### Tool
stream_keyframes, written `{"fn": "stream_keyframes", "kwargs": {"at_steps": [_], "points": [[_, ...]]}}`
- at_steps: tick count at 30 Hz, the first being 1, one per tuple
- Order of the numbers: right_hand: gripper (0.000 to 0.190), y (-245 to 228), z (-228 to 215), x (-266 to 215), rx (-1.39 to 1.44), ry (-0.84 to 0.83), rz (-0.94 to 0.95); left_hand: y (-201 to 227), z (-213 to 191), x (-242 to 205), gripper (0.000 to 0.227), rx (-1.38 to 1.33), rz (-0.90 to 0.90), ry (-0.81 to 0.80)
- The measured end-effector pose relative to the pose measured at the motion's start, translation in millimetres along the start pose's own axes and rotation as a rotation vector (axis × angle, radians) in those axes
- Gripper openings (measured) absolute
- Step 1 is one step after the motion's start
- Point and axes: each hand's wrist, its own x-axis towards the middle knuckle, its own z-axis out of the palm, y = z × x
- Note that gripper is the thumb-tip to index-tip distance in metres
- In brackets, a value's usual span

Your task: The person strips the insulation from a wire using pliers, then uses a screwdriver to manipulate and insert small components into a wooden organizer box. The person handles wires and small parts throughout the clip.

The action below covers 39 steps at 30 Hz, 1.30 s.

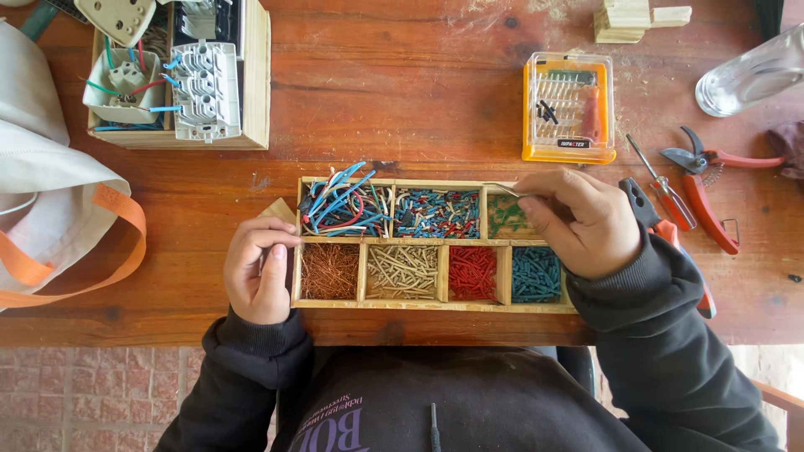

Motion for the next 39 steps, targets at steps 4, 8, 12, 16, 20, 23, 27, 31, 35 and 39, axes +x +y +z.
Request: {"fn": "stream_keyframes", "kwargs": {"at_steps": [4,8,12,16,20,23,27,31,35,39], "points": [[0.012,-4,2,-3,0.069,0.086,0.002,-1,1,1,0.028,0.025,0.034,-0.014],[0.015,3,-8,-2,0.092,0.141,-0.016,7,4,3,0.029,0.064,0.061,0.008],[0.026,25,-16,-6,0.272,0.186,0.005,4,4,-3,0.03,0.074,0.082,0.016],[0.023,51,-8,-11,0.405,0.24,0.013,4,5,-5,0.033,0.054,0.077,0.059],[0.021,57,4,-5,0.451,0.296,0.023,-8,1,-6,0.034,0.08,0.095,0.089],[0.02,60,10,-2,0.44,0.262,0.025,1,5,-4,0.034,0.103,0.123,0.138],[0.022,49,9,-3,0.513,0.127,0.259,10,17,-16,0.037,-0.127,0.07,0.513],[0.02,62,9,-4,0.534,0.081,0.281,12,-8,-19,0.026,-0.147,0.062,0.638],[0.021,59,7,0,0.54,0.071,0.292,32,-5,-28,0.029,0.008,-0.147,0.198],[0.02,56,6,-2,0.501,0.091,0.301,31,15,-47,0.03,-0.082,-0.198,0.152]]}}
